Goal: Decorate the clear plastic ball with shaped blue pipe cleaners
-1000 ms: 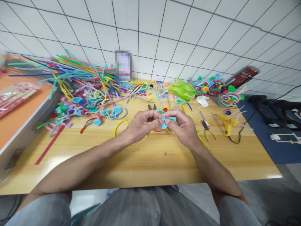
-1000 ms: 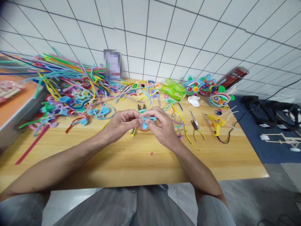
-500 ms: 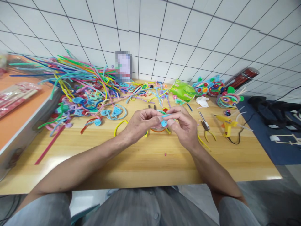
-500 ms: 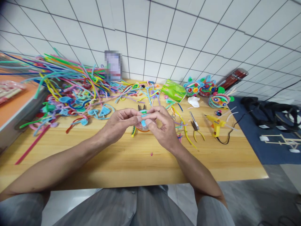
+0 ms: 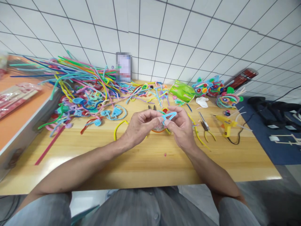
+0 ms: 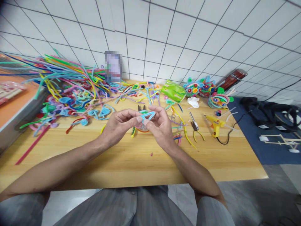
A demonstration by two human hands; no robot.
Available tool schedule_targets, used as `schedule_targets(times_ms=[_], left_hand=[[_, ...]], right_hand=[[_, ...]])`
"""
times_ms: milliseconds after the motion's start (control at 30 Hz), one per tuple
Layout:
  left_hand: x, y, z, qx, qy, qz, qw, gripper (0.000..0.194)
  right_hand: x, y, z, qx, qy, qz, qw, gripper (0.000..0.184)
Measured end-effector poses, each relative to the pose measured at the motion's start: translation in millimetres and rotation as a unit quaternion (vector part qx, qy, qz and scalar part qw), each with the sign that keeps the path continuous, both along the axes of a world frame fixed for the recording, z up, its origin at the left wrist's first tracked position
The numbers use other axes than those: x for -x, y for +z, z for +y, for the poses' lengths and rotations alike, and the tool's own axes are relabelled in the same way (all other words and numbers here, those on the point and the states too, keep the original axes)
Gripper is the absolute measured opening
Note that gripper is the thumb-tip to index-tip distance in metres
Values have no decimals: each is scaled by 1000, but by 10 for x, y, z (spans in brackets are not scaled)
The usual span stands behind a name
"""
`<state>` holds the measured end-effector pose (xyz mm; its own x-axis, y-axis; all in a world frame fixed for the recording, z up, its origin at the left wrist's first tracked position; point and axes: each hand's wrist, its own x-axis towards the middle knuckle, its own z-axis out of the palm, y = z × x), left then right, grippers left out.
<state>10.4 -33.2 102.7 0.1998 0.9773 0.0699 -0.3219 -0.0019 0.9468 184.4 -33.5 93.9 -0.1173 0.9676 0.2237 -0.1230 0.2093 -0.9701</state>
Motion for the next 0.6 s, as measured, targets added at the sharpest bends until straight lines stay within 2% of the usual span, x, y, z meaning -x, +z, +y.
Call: schedule_targets(times_ms=[167, 433, 600], left_hand=[[-10, 8, 0, -8, -17, 9, 1000, 41], [12, -32, 59, 80, -32, 6, 996, 44], [12, -97, 101, 111, -22, -41, 993, 42]], right_hand=[[-12, -6, 9, 11, -5, -11, 1000, 37], [19, 2, -50, -99, -71, -137, 983, 29], [-54, 38, -12, -66, -42, -117, 990, 28]])
